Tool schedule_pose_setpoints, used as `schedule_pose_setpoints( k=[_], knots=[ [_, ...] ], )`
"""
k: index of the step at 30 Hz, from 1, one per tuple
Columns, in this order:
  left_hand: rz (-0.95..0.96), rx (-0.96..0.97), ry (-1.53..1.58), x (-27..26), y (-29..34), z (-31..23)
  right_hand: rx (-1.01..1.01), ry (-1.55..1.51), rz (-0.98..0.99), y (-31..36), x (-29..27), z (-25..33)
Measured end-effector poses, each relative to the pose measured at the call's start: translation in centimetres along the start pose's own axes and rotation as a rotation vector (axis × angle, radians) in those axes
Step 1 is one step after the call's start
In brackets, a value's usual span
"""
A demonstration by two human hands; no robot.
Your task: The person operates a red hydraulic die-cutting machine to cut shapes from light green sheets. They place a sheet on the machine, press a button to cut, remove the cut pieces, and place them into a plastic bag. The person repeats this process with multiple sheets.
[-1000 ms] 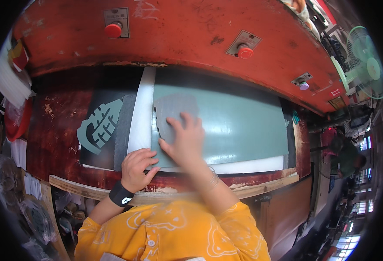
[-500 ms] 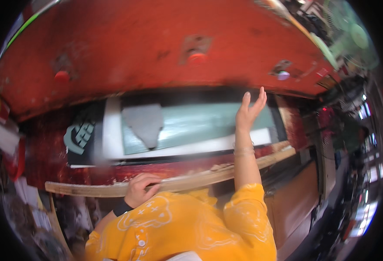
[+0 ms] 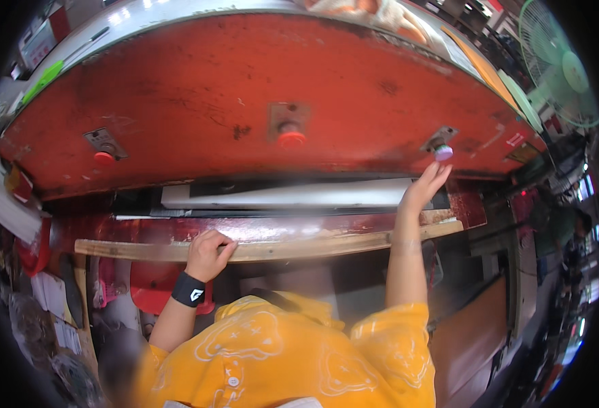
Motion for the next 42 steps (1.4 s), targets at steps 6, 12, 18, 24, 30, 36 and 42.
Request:
schedule_pose_setpoints(
  k=[6, 12, 18, 24, 30, 36, 42],
  knots=[
    [-0.022, -0.006, -0.049, 0.2, -1.9, -0.4, -0.149, 0.137, 1.235, 17.4, 7.3, 6.7],
    [0.021, -0.036, -0.041, 0.6, -1.6, 0.3, -0.288, 0.256, 1.376, 20.4, 8.4, 10.6],
    [0.000, -0.026, -0.042, 1.1, -0.7, 0.7, -0.362, 0.287, 1.350, 21.1, 7.7, 12.1],
    [-0.047, -0.021, -0.057, 1.3, 1.7, 0.6, -0.104, 0.397, 1.716, 22.3, 8.0, 11.9],
    [0.280, -0.115, -0.048, 1.5, 6.3, 0.3, 0.053, -0.011, 1.529, 21.3, 14.1, 14.8],
    [-0.289, -0.216, 0.590, -4.9, 6.0, 0.9, -0.420, 0.336, 1.286, 28.7, 18.4, 18.6],
    [-0.179, -0.121, 0.410, -2.4, 8.4, -0.6, -0.230, 0.115, 1.180, 29.9, 13.3, 20.1]
  ],
)
Point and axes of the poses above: each hand's wrist, its own y-axis away from the middle knuckle, its own x-axis out of the palm, z = x × y, the point moved 9 cm from there along -y, towards the middle knuckle, and after that the axes turned 15 degrees about -x, right-handed, at the moved point
